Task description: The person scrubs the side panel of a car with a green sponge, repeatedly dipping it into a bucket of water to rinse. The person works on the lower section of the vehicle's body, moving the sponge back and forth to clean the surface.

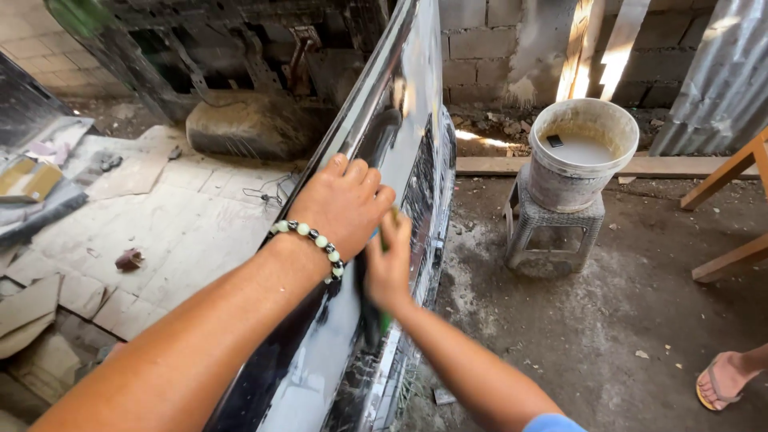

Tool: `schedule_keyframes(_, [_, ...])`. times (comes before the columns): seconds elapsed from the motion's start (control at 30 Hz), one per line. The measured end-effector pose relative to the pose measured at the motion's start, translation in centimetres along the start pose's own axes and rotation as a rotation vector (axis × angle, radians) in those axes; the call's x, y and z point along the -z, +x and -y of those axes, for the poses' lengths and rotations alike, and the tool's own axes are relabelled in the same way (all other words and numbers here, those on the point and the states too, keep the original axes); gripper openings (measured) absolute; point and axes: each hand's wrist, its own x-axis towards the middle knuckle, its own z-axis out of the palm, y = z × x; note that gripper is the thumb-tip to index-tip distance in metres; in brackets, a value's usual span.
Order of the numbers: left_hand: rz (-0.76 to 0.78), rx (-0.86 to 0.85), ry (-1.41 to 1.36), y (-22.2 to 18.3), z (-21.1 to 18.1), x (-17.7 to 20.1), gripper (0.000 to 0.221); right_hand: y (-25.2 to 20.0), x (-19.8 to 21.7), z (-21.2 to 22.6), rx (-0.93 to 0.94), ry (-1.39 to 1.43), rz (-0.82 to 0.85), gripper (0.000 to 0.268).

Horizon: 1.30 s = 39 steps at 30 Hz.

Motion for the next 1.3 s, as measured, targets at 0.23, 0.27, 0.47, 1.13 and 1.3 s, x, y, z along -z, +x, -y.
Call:
schedule_keyframes(0.23, [0.268,0.036,0.035,-2.5,-2.8,1.6,0.02,7.9,0.4,-4.1,-0.212,-0.067,-0.139,0.055])
schedule_keyframes(0.27, [0.228,0.007,0.085,-3.0,-3.6,0.8,0.032,6.5,0.4,-2.2,-0.262,-0.014,-0.121,0.057])
schedule_keyframes(0.47, [0.267,-0.104,0.09,-4.0,-6.2,-0.1,0.046,-0.4,1.2,4.5,-0.455,0.775,-0.096,0.059])
schedule_keyframes(1.13, [0.643,-0.136,0.236,-1.7,-7.2,1.0,0.042,2.5,3.2,-4.4,0.02,0.471,0.323,0.066])
schedule_keyframes(1.3, [0.685,-0.155,0.198,-1.4,-7.0,1.2,0.041,9.3,0.8,-6.9,0.329,-0.072,0.286,0.063])
